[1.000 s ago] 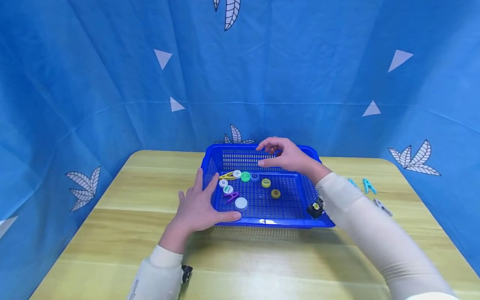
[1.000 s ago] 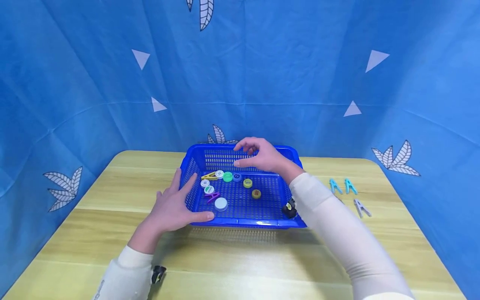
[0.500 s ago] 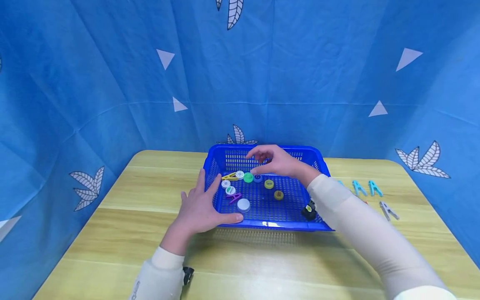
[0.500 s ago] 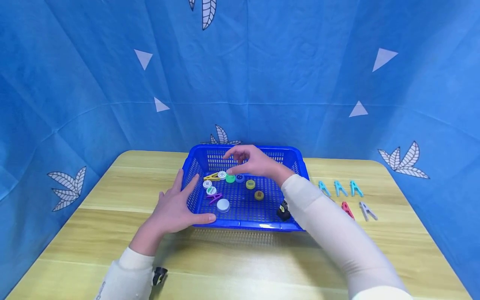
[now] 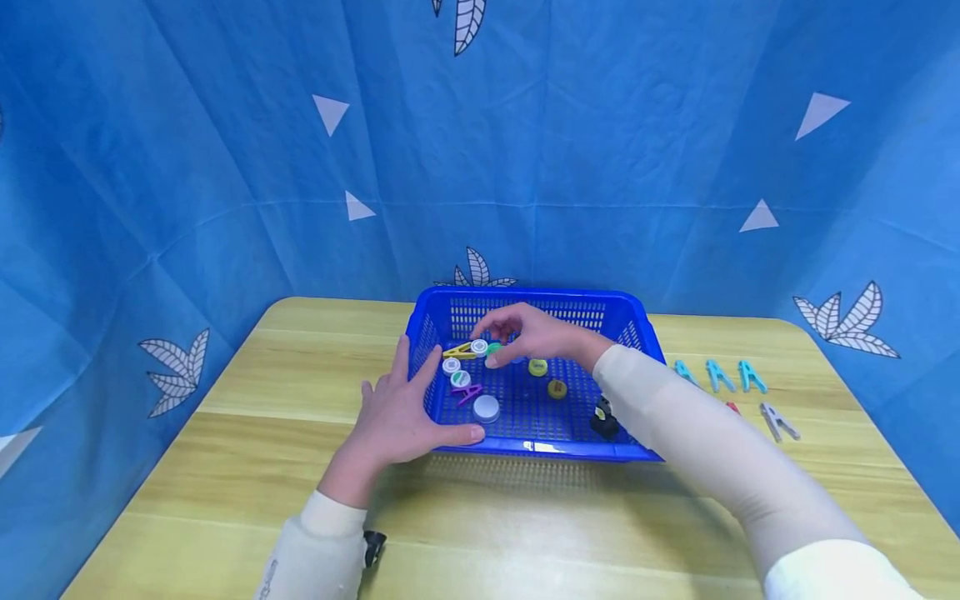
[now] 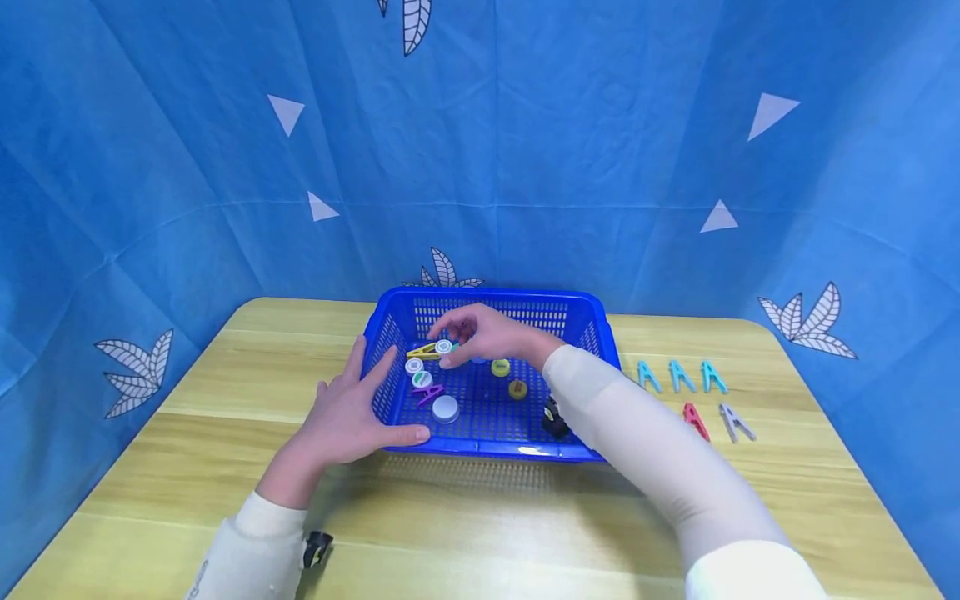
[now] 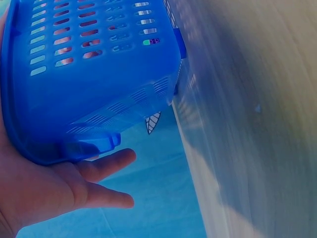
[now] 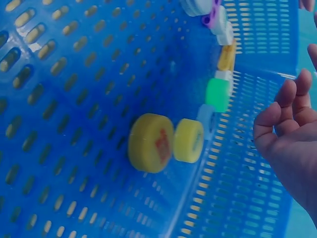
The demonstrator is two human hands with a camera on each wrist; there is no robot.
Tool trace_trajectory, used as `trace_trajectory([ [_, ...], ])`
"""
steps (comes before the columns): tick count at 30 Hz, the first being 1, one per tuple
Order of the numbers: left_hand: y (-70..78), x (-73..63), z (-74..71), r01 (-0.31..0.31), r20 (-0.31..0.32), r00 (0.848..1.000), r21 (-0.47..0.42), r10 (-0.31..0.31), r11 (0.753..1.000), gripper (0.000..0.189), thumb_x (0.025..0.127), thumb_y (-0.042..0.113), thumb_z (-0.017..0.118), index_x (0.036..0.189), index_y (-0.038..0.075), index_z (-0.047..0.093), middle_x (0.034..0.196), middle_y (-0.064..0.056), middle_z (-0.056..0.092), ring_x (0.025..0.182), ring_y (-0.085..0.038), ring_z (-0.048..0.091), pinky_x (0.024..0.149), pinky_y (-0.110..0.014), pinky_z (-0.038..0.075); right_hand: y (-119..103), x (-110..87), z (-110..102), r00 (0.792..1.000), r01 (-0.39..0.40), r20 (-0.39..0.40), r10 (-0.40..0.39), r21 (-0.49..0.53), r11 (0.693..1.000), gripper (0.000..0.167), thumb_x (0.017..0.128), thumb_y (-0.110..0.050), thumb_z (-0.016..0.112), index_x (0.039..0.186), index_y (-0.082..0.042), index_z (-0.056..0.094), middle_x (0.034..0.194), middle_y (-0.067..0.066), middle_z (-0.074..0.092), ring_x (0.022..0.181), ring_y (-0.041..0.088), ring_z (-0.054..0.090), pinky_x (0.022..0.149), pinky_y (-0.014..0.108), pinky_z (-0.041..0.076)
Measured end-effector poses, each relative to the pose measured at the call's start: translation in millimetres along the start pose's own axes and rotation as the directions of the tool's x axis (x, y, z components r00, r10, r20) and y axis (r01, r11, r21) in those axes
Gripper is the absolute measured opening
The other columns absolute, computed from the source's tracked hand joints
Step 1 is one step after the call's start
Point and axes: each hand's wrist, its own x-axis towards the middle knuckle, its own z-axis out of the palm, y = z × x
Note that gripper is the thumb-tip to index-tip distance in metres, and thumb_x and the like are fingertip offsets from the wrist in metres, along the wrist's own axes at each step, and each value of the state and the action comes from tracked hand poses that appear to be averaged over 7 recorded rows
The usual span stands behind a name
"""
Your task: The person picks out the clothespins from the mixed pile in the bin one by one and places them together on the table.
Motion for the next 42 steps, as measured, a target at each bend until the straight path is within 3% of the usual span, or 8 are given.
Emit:
trace_trajectory([
  [2,-1.0,-0.1,-0.4,-0.003,-0.006,1.0,0.002,0.003,1.0,0.133,0.057,0.09,0.067,0.161,0.021,0.02,0.165,-0.018,-0.009,0.14,-0.055,0.024,0.105,-0.077,0.001,1.8,3.2,2.2,0.999,-0.007,0.035,0.008,-0.01,1.0,0.041,0.084,-0.013,0.082,0.123,-0.01,0.07,0.102,0.014,0.06,0.092,0.026,0.054,0.081,0.039,0.049],
  [11,-4.0,-1.3,-0.9,-0.011,-0.021,1.0,0.008,0.011,1.0,0.133,0.057,0.092,0.065,0.161,0.021,0.021,0.165,-0.02,-0.008,0.139,-0.056,0.025,0.104,-0.078,0.003,11.4,13.8,9.8,0.984,0.006,0.176,0.007,-0.077,0.997,0.042,0.082,-0.012,0.082,0.122,-0.003,0.07,0.104,0.024,0.059,0.087,0.026,0.053,0.075,0.035,0.047],
  [20,-5.3,-2.1,1.5,-0.01,-0.016,1.0,0.014,0.011,1.0,0.133,0.057,0.092,0.064,0.161,0.021,0.021,0.165,-0.019,-0.008,0.139,-0.055,0.026,0.105,-0.078,0.004,18.0,17.1,14.4,0.965,0.021,0.263,0.006,-0.1,0.995,0.043,0.081,-0.008,0.082,0.123,-0.006,0.071,0.105,0.019,0.06,0.092,0.032,0.054,0.076,0.034,0.048],
  [30,-2.1,0.4,-0.5,-0.03,-0.01,0.999,0.021,0.031,0.999,0.133,0.058,0.092,0.064,0.161,0.021,0.019,0.165,-0.019,-0.008,0.139,-0.054,0.027,0.104,-0.078,0.004,25.5,20.5,15.1,0.961,0.054,0.275,0.007,-0.213,0.976,0.039,0.081,-0.007,0.081,0.119,-0.013,0.074,0.102,0.008,0.063,0.092,0.026,0.055,0.076,0.032,0.048],
  [42,-1.6,-0.1,-0.5,-0.016,0.003,1.0,0.018,0.016,1.0,0.132,0.059,0.09,0.065,0.161,0.023,0.018,0.165,-0.018,-0.01,0.14,-0.054,0.026,0.106,-0.077,0.002,23.4,21.5,21.5,0.958,0.13,0.284,-0.041,-0.302,0.945,0.032,0.08,-0.008,0.083,0.111,-0.009,0.076,0.098,0.007,0.066,0.091,0.029,0.056,0.077,0.031,0.046],
])
